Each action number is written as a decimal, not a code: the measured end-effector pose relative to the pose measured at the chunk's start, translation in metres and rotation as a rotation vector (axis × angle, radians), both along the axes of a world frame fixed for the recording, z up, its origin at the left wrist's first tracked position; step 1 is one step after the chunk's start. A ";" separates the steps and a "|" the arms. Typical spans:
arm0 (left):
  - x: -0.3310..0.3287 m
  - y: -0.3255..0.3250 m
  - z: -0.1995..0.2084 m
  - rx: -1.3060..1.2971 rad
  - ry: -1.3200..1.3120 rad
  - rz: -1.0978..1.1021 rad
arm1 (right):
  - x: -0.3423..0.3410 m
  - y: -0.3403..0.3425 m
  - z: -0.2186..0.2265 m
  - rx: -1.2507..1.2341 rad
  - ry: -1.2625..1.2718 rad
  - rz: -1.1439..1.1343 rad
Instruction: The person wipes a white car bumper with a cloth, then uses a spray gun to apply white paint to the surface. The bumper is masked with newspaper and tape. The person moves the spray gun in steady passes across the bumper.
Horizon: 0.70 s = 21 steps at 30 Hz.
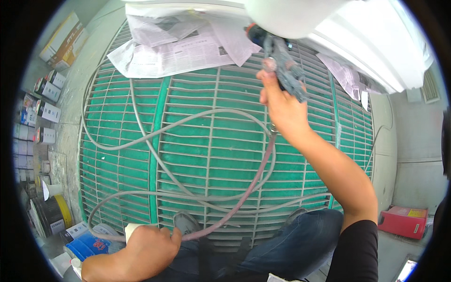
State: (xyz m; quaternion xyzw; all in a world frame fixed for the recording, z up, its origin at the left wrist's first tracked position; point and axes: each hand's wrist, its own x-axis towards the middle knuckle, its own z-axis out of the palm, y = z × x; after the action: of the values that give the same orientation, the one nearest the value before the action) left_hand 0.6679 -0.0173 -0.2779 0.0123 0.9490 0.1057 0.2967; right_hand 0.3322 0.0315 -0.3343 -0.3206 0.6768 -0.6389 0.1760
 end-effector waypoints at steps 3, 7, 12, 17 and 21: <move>0.025 -0.019 -0.006 0.060 0.003 0.088 | 0.021 -0.060 -0.018 -0.039 0.127 0.097; 0.055 -0.039 -0.010 0.095 0.050 0.218 | 0.060 -0.145 -0.027 -0.179 0.089 0.195; 0.073 -0.059 -0.022 0.111 0.024 0.254 | 0.105 -0.232 -0.026 -0.179 0.153 0.238; 0.087 -0.069 -0.035 0.144 0.085 0.261 | 0.120 -0.282 -0.018 -0.177 0.132 0.380; 0.078 -0.068 -0.028 0.142 0.112 0.272 | 0.097 -0.271 -0.029 -0.148 0.102 0.320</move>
State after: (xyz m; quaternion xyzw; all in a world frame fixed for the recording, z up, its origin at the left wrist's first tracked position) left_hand 0.7461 -0.0858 -0.3057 -0.0894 0.9471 0.2109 0.2250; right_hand 0.4291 -0.2400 -0.3632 -0.4682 0.5764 -0.6337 0.2166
